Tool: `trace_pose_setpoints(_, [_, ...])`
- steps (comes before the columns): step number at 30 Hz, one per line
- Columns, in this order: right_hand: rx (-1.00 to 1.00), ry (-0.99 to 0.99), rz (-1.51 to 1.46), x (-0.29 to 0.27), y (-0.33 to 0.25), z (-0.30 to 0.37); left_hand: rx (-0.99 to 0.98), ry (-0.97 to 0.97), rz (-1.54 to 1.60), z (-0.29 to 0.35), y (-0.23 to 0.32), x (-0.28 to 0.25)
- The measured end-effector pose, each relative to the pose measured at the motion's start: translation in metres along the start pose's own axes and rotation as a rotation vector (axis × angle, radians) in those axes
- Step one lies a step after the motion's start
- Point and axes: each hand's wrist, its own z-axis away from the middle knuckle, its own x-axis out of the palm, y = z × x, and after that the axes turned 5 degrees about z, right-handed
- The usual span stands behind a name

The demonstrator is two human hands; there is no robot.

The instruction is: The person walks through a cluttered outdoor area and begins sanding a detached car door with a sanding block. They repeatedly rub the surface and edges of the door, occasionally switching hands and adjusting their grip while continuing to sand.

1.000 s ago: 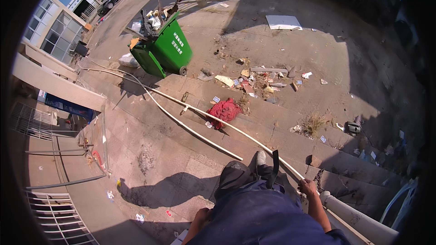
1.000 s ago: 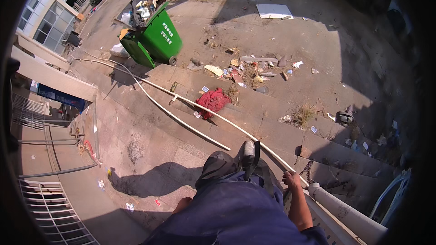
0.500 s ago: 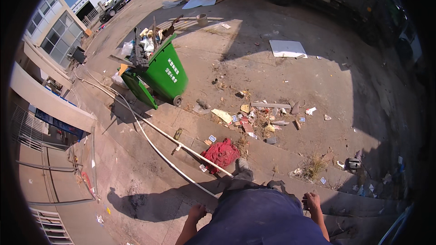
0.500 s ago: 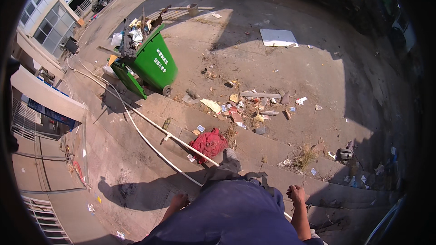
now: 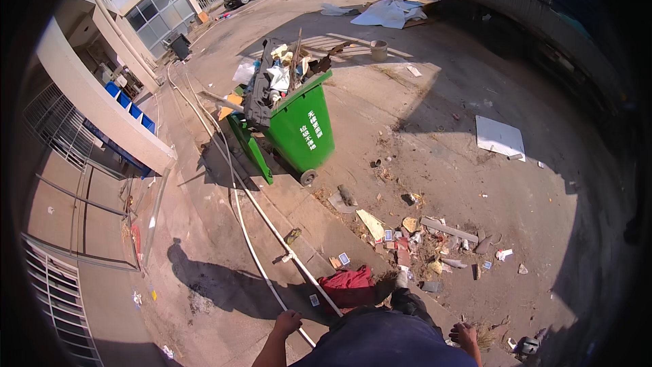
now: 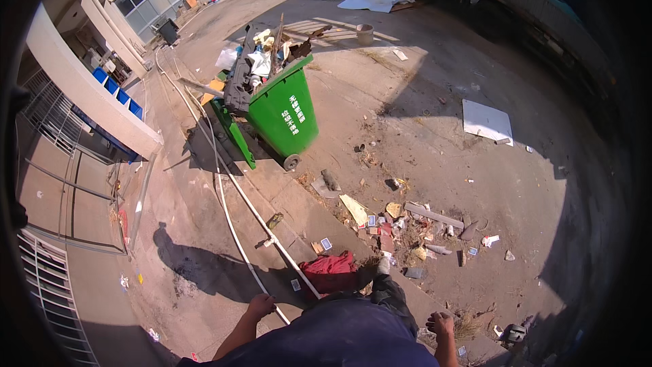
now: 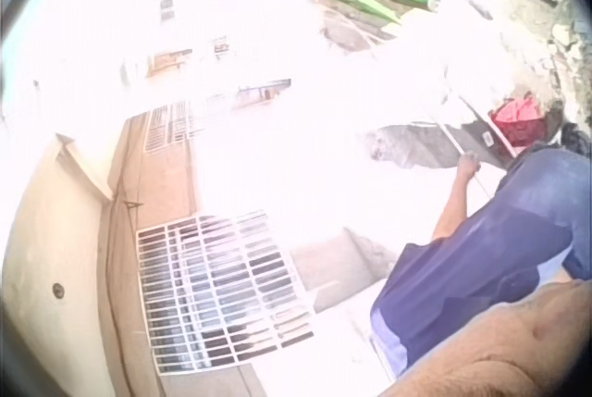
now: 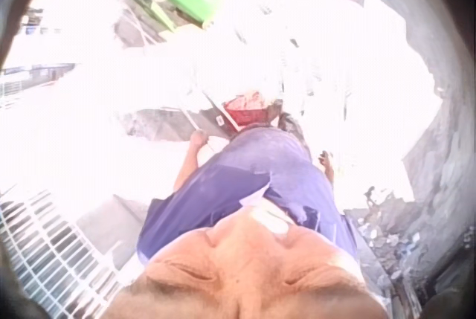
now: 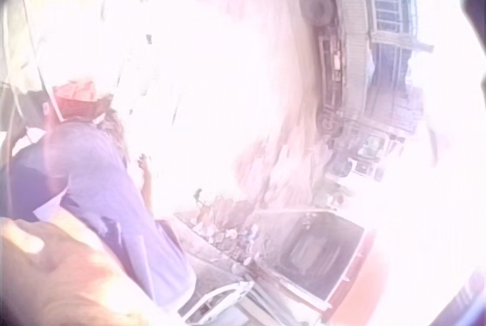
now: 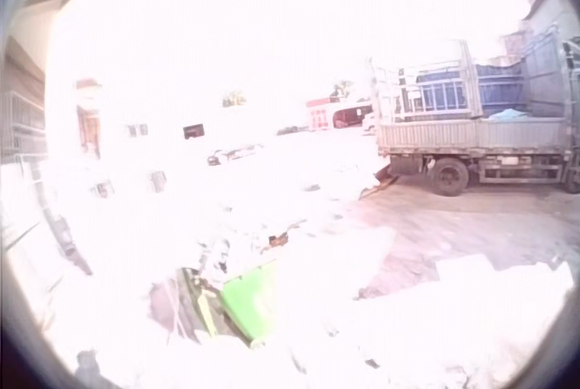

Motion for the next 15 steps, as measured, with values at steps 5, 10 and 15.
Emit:
trace_pose_setpoints(5, [0.054,0.047,0.076,-0.003,-0.088,-0.143,-0.014,0.154,0.398,-0.1,0.043,0.054])
trace_pose_setpoints(10, [-0.102,0.072,-0.124,0.056,-0.196,-0.24,0.136,-0.205,-0.18,-0.174,0.051,0.105])
trace_pose_setpoints(15, [-0.019,-0.068,0.049,0.091,-0.301,-0.297,-0.033,-0.268,-0.08,-0.272,0.171,0.12])
